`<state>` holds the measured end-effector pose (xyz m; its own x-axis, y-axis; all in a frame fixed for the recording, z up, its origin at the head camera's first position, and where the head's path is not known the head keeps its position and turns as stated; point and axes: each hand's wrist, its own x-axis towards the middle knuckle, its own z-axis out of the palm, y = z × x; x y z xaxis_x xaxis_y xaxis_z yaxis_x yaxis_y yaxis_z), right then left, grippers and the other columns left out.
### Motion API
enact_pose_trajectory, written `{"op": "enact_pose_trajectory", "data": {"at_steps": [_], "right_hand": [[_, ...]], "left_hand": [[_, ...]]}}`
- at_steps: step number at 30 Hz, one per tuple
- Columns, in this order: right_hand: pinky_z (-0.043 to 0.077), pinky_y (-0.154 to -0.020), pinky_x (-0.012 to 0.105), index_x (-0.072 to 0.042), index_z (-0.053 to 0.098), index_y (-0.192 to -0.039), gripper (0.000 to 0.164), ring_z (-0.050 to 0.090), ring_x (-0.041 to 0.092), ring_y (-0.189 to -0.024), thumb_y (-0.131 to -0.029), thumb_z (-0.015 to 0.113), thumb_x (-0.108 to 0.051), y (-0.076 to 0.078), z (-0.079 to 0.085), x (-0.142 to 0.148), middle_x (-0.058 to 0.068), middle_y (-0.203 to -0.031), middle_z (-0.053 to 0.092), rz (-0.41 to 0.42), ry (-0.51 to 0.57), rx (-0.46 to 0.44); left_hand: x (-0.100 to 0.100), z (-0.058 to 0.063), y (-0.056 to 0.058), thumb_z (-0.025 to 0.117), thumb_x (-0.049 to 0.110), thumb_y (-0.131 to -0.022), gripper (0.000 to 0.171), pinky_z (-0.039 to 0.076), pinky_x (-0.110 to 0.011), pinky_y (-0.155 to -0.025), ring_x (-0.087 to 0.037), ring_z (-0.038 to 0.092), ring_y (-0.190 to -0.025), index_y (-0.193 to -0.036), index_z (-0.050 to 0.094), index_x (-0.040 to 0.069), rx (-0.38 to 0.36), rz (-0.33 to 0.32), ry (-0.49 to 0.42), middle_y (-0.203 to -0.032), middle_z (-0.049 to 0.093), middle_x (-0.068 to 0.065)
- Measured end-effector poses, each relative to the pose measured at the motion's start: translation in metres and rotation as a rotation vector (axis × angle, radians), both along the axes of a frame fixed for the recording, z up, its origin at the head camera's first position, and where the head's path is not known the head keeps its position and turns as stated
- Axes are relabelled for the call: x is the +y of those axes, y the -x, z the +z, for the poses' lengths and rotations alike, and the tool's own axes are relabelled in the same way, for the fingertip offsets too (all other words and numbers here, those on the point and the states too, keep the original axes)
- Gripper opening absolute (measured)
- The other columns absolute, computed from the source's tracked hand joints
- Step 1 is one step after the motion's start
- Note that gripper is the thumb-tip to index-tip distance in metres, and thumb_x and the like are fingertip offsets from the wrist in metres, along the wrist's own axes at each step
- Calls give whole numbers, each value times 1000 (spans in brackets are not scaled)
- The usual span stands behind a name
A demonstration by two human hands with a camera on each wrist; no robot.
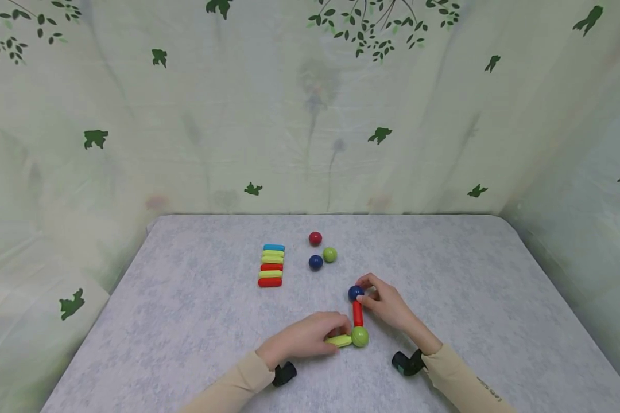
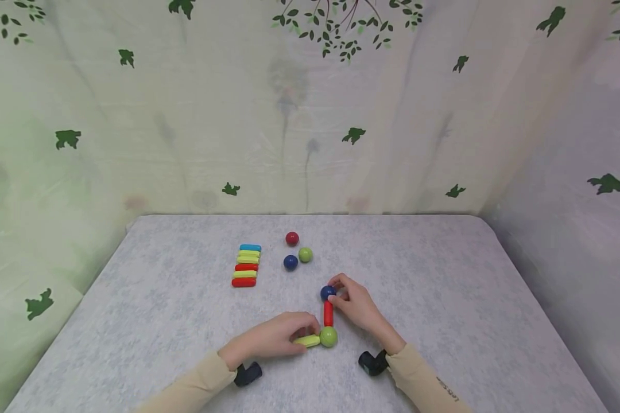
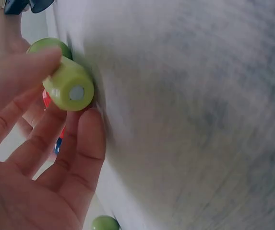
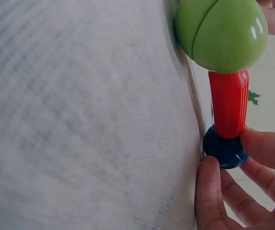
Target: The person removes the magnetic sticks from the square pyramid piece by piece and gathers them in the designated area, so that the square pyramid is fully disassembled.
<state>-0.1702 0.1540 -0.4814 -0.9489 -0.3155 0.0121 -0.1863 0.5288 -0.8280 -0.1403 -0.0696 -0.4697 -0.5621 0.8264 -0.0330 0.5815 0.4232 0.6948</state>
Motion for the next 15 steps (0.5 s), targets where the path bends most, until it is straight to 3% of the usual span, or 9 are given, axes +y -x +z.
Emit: {"op": "enact_pose_trajectory", "data": {"at_steps": [15], "right_hand": [[48, -69, 31, -11, 57, -111, 22, 57, 14, -73, -91, 64, -9, -1, -2, 0, 8, -109, 61, -8, 2, 4]], "left_hand": [[3, 5, -3, 67, 9, -87, 24, 44, -17, -68, -1, 50, -75, -106, 62, 22, 63, 55, 43, -87, 51, 13]]}}
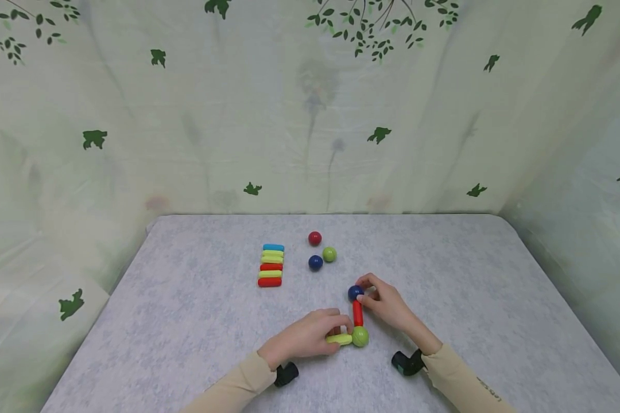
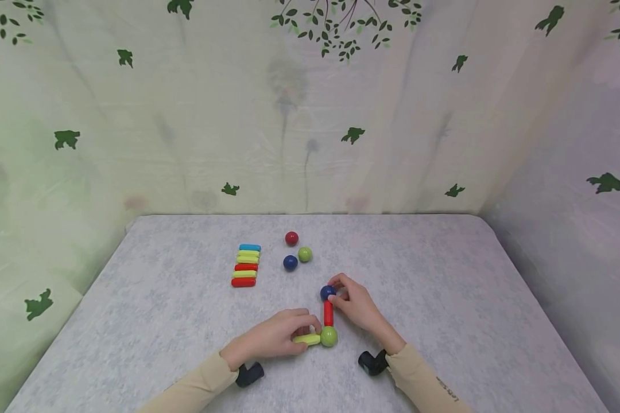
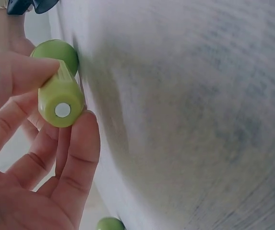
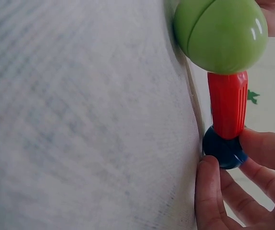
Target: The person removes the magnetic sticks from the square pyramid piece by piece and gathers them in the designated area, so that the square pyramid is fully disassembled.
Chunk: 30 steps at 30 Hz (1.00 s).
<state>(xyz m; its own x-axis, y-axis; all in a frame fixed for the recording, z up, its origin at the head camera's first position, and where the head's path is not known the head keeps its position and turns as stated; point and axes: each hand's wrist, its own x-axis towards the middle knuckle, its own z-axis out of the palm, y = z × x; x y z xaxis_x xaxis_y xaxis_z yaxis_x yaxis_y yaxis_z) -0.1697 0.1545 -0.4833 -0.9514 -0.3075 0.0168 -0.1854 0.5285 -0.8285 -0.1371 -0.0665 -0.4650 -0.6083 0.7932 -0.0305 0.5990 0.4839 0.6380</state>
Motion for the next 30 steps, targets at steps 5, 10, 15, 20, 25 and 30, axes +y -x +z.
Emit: {"op": "enact_pose_trajectory", "data": {"at_steps": [5, 10, 15, 20, 25, 30], "right_hand": [[48, -68, 30, -10, 57, -110, 21, 57, 15, -73, -91, 65, -9, -1, 0, 0, 9, -109, 61, -9, 2, 5], [48, -69, 31, -10, 57, -110, 21, 57, 15, -73, -91, 65, -9, -1, 1, -1, 9, -109, 61, -9, -1, 0], [48, -68, 31, -10, 57, -111, 21, 57, 15, -73, -92, 64, -10, -1, 1, 0, 10, -110, 60, 0, -3, -3], [49, -67, 30, -9, 57, -111, 21, 57, 14, -73, -91, 64, -10, -1, 2, -2, 10, -111, 61, -3, -4, -6], [49, -69, 31, -11, 57, -112, 22, 57, 15, -74, -91, 65, -9, -1, 4, -3, 8, -112, 60, -25, -13, -43], [49, -69, 31, -10, 57, -112, 22, 57, 15, -75, -91, 64, -9, 0, 4, -2, 8, -112, 60, -20, -2, -56]], "left_hand": [[0, 3, -1, 68, 9, -86, 23, 44, -16, -67, -1, 49, -74, -106, 64, 21, 22, 16, 15, -85, 50, 13], [0, 5, -3, 68, 9, -86, 23, 41, -15, -62, -2, 46, -70, -106, 65, 20, 60, 23, 18, -82, 48, 10], [-6, 3, -4, 68, 6, -85, 25, 38, -14, -61, -3, 44, -69, -107, 68, 19, 78, 27, 17, -82, 49, 9], [-19, -2, 0, 65, 5, -88, 29, 44, -17, -74, -3, 49, -80, -112, 65, 21, 10, 73, -18, -93, 54, 13], [-43, -1, 8, 65, 4, -89, 25, 47, -24, -82, -6, 52, -89, -108, 64, 19, 5, 188, -50, -97, 57, 12], [-69, 1, 18, 67, -2, -84, 23, 48, -31, -80, -12, 53, -89, -100, 66, 14, 115, 349, -54, -93, 58, 8]]}}
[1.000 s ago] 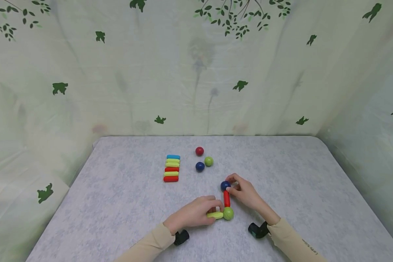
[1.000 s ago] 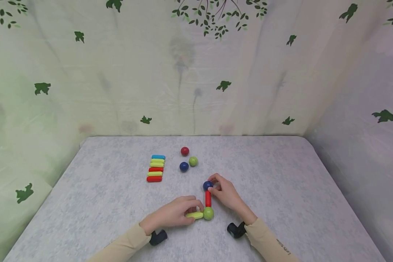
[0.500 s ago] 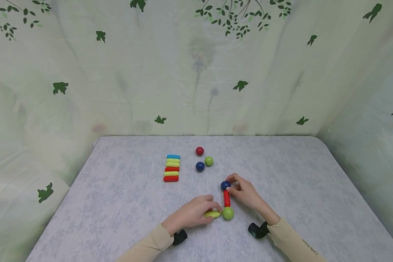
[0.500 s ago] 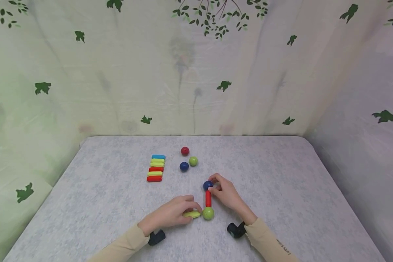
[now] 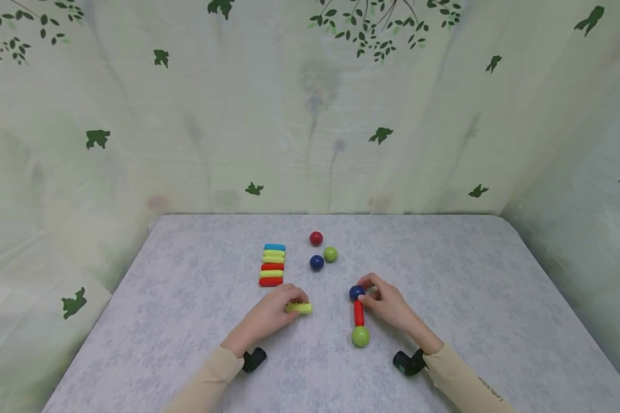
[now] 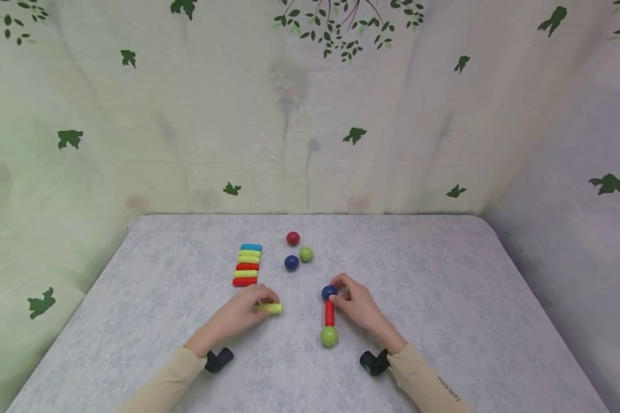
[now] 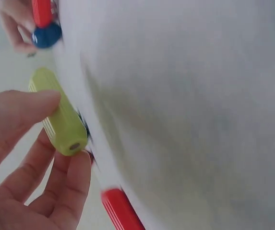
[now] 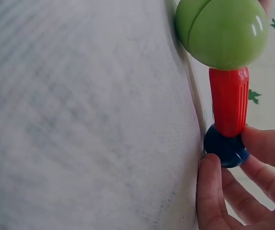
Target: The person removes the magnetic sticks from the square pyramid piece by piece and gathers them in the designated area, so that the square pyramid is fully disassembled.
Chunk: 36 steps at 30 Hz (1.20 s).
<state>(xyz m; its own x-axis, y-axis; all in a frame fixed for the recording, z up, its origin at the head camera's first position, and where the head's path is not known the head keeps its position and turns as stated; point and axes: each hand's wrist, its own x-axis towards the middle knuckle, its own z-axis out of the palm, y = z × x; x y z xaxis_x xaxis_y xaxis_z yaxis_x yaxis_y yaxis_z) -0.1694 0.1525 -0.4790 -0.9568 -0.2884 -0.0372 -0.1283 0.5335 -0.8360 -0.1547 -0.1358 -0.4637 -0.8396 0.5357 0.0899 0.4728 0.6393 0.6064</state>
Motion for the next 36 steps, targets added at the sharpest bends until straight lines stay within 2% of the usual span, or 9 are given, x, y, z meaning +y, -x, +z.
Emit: {"op": "enact_pose_trajectory", "data": {"at_steps": [5, 8, 17, 23, 27, 29, 32, 36], "right_hand": [[49, -66, 30, -9, 57, -110, 21, 58, 15, -75, -91, 65, -8, -1, -2, 1, 8, -111, 60, 1, 19, 17], [49, -63, 28, -7, 57, -108, 21, 58, 15, -74, -89, 65, -8, -2, -3, 2, 8, -108, 60, -17, 36, 24], [48, -61, 29, -10, 60, -117, 29, 56, 17, -75, -88, 65, -5, -1, -3, 2, 10, -107, 60, -63, 34, -7], [47, -60, 30, -11, 63, -112, 24, 55, 16, -73, -88, 65, -6, -2, -1, 4, 10, -108, 59, -91, 34, -36], [44, -56, 28, -9, 60, -110, 22, 54, 17, -69, -89, 66, -7, -4, 2, 5, 10, -109, 58, -96, 51, -53], [42, -55, 27, -8, 58, -109, 22, 54, 17, -67, -88, 66, -8, -5, 3, 5, 9, -106, 58, -95, 58, -63], [41, -53, 26, -7, 56, -106, 21, 55, 17, -64, -88, 67, -8, -6, 4, 6, 6, -97, 58, -89, 61, -71], [47, -56, 28, -5, 53, -104, 23, 60, 17, -62, -89, 68, -12, -7, 4, 7, 5, -84, 61, -71, 76, -89]], "left_hand": [[-19, 2, 11, 70, -5, -80, 21, 48, -36, -83, -17, 55, -91, -94, 66, 11, 33, 192, 32, -94, 61, 3], [-26, 4, 15, 70, -6, -80, 20, 48, -38, -85, -22, 54, -94, -93, 65, 9, 44, 253, 59, -96, 61, -2], [-35, 0, 22, 68, -11, -77, 21, 47, -36, -77, -25, 51, -90, -89, 64, 6, 103, 291, 102, -91, 57, -3], [-36, 0, 22, 70, -10, -76, 22, 47, -35, -74, -25, 47, -90, -90, 62, 6, 135, 321, 125, -92, 53, -4], [-33, 2, 21, 69, -10, -75, 26, 46, -37, -76, -26, 46, -91, -93, 61, 7, 146, 295, 94, -93, 50, -3], [-28, 3, 19, 67, -10, -76, 26, 45, -39, -79, -26, 45, -94, -96, 61, 7, 128, 249, 52, -95, 50, -3], [-17, 7, 15, 65, -3, -82, 22, 46, -40, -83, -25, 48, -97, -102, 60, 6, 56, 128, -12, -100, 53, -5], [4, 8, 7, 66, 12, -89, 24, 47, -37, -87, -22, 53, -101, -112, 58, 7, -64, -63, -27, -108, 57, -5]]}}
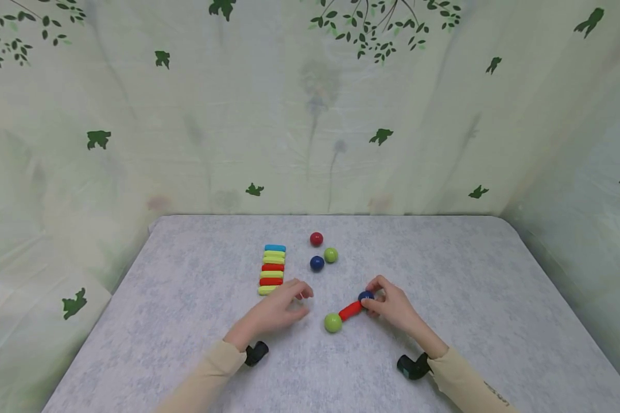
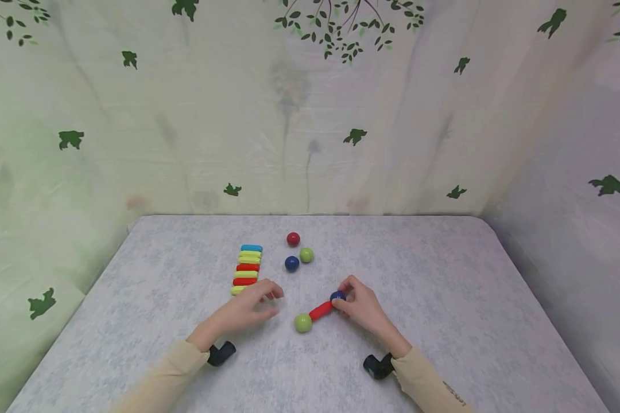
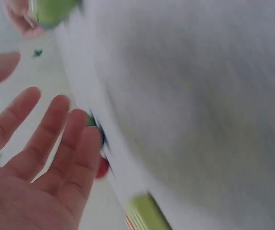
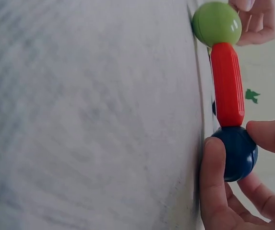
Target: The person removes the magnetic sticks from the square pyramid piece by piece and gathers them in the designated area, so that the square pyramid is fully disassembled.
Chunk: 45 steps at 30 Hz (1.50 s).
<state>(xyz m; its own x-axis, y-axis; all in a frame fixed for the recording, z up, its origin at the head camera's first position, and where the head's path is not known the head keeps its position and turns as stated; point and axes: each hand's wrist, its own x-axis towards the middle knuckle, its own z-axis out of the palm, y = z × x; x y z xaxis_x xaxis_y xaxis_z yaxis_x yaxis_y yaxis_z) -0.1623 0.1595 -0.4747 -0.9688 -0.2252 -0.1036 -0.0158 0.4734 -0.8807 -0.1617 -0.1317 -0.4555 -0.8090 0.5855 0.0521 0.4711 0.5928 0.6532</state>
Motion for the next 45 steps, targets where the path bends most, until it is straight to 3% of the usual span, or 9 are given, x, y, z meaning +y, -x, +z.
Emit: {"op": "enact_pose_trajectory", "data": {"at_steps": [3, 7, 15, 18, 26, 32, 40, 45], "right_hand": [[52, -58, 31, -3, 50, -102, 27, 63, 19, -61, -88, 69, -15, -1, 1, -1, 6, -74, 62, 3, 20, -26], [55, -57, 34, -2, 47, -100, 30, 64, 22, -58, -88, 70, -18, -4, 1, -2, 8, -69, 62, -5, 48, -55], [56, -57, 36, -1, 52, -106, 26, 64, 25, -61, -90, 67, -15, -5, -3, -4, 9, -84, 55, 35, 69, -40], [56, -58, 39, 0, 55, -107, 23, 64, 28, -63, -92, 65, -14, -5, -4, -4, 9, -83, 55, 62, 53, -28], [54, -56, 32, -6, 58, -103, 25, 63, 19, -61, -90, 69, -25, -7, -2, -3, 6, -79, 55, 98, 40, -13], [54, -55, 33, -5, 58, -103, 24, 62, 20, -61, -90, 68, -23, -6, -5, -3, 6, -80, 54, 104, 41, -3], [54, -55, 34, -5, 57, -104, 25, 62, 20, -62, -91, 67, -23, -5, -6, -2, 6, -82, 52, 98, 53, -12], [54, -56, 32, -5, 57, -102, 26, 62, 19, -62, -90, 68, -26, -4, -5, -2, 7, -82, 53, 100, 39, -21]], "left_hand": [[16, -3, -4, 69, 21, -89, 32, 45, -33, -91, -18, 52, -104, -116, 56, 11, -54, -67, 38, -111, 56, 1], [33, -9, -5, 72, 20, -86, 34, 45, -29, -87, -13, 49, -100, -115, 55, 16, -65, -68, 90, -106, 54, 8], [47, -12, -2, 69, 9, -86, 24, 43, -24, -73, -12, 45, -86, -104, 56, 18, 3, -51, 116, -89, 50, 11], [48, -12, -1, 70, 11, -86, 22, 43, -25, -73, -12, 45, -86, -103, 56, 18, 36, -56, 134, -89, 51, 10], [46, -12, 0, 69, 15, -89, 15, 42, -25, -76, -13, 45, -88, -101, 61, 20, 127, -77, 190, -100, 56, 8], [35, -11, -2, 69, 12, -88, 23, 46, -33, -90, -16, 52, -102, -110, 63, 14, 94, 2, 94, -112, 59, 2], [-6, -4, -8, 73, 7, -84, 25, 49, -33, -84, -13, 52, -93, -107, 63, 9, 97, 156, 45, -103, 54, 4], [-25, -1, -8, 75, 5, -81, 28, 48, -37, -86, -16, 54, -97, -106, 63, 9, 104, 229, 16, -108, 57, 1]]}}
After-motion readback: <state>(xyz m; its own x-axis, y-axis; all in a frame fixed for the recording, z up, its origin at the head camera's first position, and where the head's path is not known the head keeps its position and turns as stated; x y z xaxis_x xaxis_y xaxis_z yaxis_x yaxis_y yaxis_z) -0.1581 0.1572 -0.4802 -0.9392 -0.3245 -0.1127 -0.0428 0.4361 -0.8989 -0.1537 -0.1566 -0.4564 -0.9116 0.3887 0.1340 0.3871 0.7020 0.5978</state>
